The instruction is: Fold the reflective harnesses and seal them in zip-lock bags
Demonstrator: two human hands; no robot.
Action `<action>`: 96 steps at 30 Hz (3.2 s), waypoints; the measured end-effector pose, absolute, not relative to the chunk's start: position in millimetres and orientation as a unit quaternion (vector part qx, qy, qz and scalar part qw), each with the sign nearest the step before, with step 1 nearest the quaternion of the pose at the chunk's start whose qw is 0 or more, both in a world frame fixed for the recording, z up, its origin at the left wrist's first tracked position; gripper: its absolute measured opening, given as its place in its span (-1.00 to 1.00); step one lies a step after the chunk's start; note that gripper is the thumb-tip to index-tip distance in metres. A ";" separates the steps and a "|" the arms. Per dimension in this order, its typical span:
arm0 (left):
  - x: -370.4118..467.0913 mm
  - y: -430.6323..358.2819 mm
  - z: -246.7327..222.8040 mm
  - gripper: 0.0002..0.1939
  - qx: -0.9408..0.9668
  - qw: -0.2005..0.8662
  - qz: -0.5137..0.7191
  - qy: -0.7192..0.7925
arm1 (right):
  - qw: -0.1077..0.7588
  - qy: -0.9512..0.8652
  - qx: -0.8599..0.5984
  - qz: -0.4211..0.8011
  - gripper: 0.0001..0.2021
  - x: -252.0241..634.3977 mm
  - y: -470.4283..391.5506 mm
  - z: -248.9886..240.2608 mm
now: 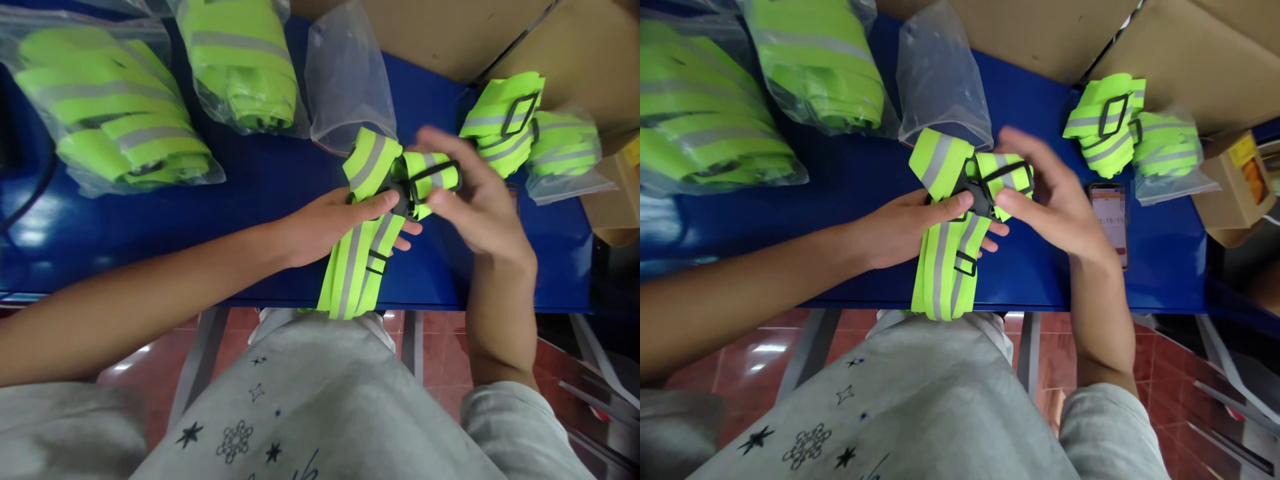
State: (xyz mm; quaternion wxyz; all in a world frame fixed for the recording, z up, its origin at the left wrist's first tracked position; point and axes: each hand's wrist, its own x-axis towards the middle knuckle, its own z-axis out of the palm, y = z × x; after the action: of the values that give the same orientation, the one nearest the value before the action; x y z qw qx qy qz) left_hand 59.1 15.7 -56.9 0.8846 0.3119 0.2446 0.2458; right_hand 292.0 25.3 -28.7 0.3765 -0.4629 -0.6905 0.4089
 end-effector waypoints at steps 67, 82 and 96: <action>56.4 22.8 -51.5 -0.52 0.315 0.887 0.254 0.222 | 0.360 -0.749 -0.351 0.431 -0.48 289.8 19.6 -12.2; 57.9 14.6 -53.7 -0.55 0.182 0.945 0.225 0.152 | 0.434 -0.633 -0.532 0.356 -0.63 273.1 11.8 -36.4; 57.9 17.0 -45.8 -0.56 0.235 0.895 0.343 0.162 | 0.278 -0.852 -0.431 0.104 -0.50 284.0 8.7 -29.2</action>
State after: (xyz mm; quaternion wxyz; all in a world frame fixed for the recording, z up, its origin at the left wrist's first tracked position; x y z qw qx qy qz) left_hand 57.9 17.0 -45.8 0.8950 0.2351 0.1617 0.3429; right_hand 284.0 8.7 -29.2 0.2775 -0.4308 -0.8524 0.1043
